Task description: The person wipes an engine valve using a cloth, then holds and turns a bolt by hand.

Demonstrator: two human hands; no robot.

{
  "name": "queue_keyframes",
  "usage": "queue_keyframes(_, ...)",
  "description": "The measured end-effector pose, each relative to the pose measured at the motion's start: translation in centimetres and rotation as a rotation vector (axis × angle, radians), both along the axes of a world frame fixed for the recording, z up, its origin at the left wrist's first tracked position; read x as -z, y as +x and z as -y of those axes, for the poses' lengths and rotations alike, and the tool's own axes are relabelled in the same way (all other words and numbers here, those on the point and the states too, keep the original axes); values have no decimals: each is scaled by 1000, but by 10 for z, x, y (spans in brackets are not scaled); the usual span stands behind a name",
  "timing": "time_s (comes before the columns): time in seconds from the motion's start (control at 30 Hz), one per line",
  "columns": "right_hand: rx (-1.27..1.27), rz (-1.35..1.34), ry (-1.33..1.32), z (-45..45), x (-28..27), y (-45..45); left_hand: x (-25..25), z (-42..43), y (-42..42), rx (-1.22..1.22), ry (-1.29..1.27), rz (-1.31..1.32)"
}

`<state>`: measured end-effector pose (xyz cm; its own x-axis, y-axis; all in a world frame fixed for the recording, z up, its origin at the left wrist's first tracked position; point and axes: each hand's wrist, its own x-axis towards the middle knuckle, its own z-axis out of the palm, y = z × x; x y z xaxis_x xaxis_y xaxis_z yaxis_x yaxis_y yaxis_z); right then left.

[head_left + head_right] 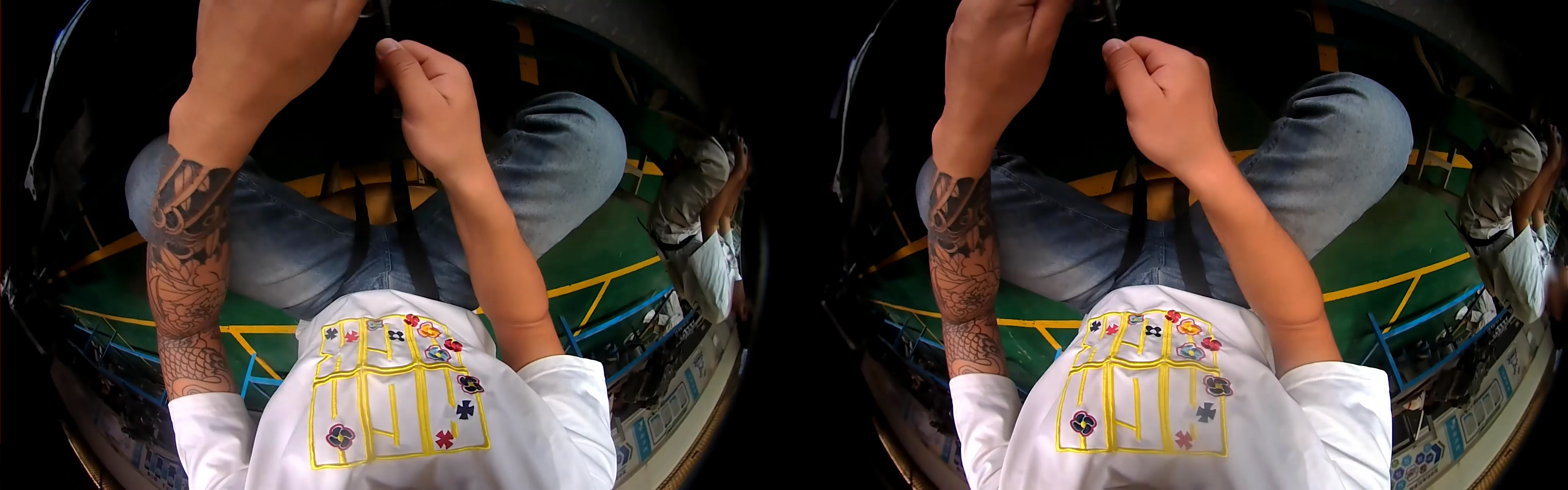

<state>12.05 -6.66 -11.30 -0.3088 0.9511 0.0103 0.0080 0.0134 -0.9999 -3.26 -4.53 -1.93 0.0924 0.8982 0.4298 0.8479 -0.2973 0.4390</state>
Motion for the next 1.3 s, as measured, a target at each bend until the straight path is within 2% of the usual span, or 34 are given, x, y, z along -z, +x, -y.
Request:
queue_keyframes(0.07,-13,50,-39,0,-5,-1,5,-2,-2,-15,36,-40)
queue_keyframes(0.13,-21,-10,-51,-11,-7,-7,7,0,-2,-1,62,-65)
queue_keyframes(0.3,-12,10,-138,4,-4,2,4,4,1,-20,-14,10)
queue_keyframes(0.4,-18,-27,-137,-5,-7,-3,7,2,-2,-8,56,-2)
queue_keyframes(0.5,-63,-11,-182,-10,-11,3,8,6,2,-12,14,4)
queue_keyframes(0.73,-40,-5,-144,-11,-12,-3,10,4,-1,-7,96,-82)
queue_keyframes(0.83,-57,24,-108,-10,-10,1,10,6,1,-11,50,-10)
queue_keyframes(0.9,-25,102,-49,3,-7,2,10,5,-2,-16,49,-71)
queue_keyframes(1.03,-61,60,-129,-15,-13,-3,15,2,-4,-15,90,-74)
queue_keyframes(1.3,3,34,-58,-8,-7,-7,4,3,-1,-23,33,-65)
